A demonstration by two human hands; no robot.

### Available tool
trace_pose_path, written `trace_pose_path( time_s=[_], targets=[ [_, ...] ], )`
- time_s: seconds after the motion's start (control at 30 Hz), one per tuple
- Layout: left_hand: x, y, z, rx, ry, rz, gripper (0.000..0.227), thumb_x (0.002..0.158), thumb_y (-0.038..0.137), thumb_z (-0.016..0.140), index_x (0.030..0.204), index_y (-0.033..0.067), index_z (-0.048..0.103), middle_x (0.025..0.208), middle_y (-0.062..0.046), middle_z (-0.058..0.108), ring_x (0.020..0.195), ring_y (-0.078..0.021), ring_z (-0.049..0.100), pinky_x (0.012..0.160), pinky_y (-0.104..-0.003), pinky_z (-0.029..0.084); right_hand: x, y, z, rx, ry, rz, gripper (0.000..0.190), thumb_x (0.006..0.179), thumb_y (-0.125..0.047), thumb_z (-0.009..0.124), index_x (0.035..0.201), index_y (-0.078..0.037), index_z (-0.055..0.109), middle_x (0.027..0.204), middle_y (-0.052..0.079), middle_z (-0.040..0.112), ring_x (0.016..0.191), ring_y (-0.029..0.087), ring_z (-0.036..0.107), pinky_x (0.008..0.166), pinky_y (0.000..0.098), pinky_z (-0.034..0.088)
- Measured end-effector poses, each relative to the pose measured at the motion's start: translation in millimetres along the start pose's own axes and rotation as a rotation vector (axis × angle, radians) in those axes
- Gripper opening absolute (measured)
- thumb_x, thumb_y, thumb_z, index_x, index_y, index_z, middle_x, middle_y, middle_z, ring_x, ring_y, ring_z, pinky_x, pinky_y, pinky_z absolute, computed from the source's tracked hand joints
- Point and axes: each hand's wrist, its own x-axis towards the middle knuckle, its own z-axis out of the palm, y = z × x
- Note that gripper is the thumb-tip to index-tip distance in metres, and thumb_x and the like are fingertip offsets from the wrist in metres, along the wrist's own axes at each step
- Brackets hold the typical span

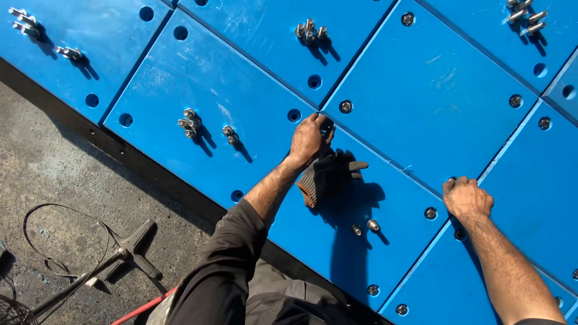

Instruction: The person picks up metal bolts one at a time from the surface of large blue panels and inserts each bolt into a countersunk hole, pressing it in by hand. They work across different panels, placing bolts into multiple holes in sequence.

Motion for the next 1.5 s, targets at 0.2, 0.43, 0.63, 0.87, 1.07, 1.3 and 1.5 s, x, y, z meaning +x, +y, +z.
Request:
trace_pose_path(
  time_s=[0.2,0.43,0.63,0.87,1.07,1.3,1.5],
  targets=[
    [82,13,33,0.273,-0.183,0.145,0.021,0.101,0.013,0.062,0.119,0.0033,0.066,0.122,-0.016,0.058,0.114,-0.0298,0.062,0.097,-0.043,0.059,8,3,9,0.037,-0.153,0.049,0.052,0.11,-0.04,0.036,0.121,0.004,0.06,0.102,0.022,0.072,0.084,0.037,0.077,0.07,0.0523,0.066],
    [99,-3,46,0.395,-0.262,0.347,0.029,0.093,0.006,0.065,0.122,0.0035,0.064,0.122,-0.019,0.055,0.114,-0.0312,0.059,0.094,-0.042,0.058,8,-1,-29,-0.042,-0.175,0.005,0.051,0.108,-0.045,0.037,0.123,-0.001,0.059,0.105,0.019,0.069,0.088,0.031,0.077,0.072,0.0493,0.067],
    [106,7,32,0.407,-0.407,0.374,0.048,0.083,0.0,0.066,0.13,0.0059,0.061,0.124,-0.012,0.055,0.113,-0.0283,0.057,0.096,-0.04,0.056,20,5,-12,-0.083,-0.137,-0.142,0.042,0.103,-0.036,0.044,0.115,0.002,0.058,0.105,0.018,0.067,0.082,0.027,0.076,0.062,0.0442,0.068],
    [111,-5,41,0.501,-0.383,0.506,0.037,0.093,0.004,0.065,0.129,0.0089,0.062,0.124,-0.009,0.056,0.114,-0.0248,0.058,0.099,-0.038,0.057,3,-9,-26,-0.005,-0.203,0.056,0.046,0.113,-0.038,0.038,0.113,0.002,0.06,0.096,0.019,0.07,0.077,0.028,0.076,0.061,0.0449,0.064],
    [113,-4,47,0.524,-0.404,0.461,0.037,0.096,0.005,0.063,0.133,0.0066,0.061,0.125,-0.012,0.055,0.111,-0.0264,0.057,0.093,-0.037,0.059,12,4,1,-0.019,-0.059,-0.046,0.046,0.104,-0.038,0.042,0.115,0.004,0.057,0.105,0.021,0.067,0.081,0.03,0.075,0.06,0.0482,0.063],
    [114,7,29,0.461,-0.43,0.383,0.041,0.092,0.007,0.065,0.133,0.0086,0.059,0.126,-0.015,0.054,0.113,-0.0292,0.056,0.091,-0.04,0.058,6,-9,-34,0.003,-0.099,0.044,0.05,0.107,-0.041,0.038,0.115,0.005,0.057,0.098,0.021,0.067,0.078,0.031,0.075,0.057,0.0478,0.065],
    [117,-9,45,0.6,-0.42,0.682,0.043,0.093,0.001,0.067,0.134,0.014,0.06,0.128,-0.005,0.058,0.116,-0.0245,0.059,0.098,-0.036,0.059,17,1,-14,0.004,-0.229,0.048,0.049,0.114,-0.038,0.035,0.115,0.004,0.06,0.093,0.018,0.071,0.077,0.027,0.076,0.06,0.0466,0.064]
  ],
)
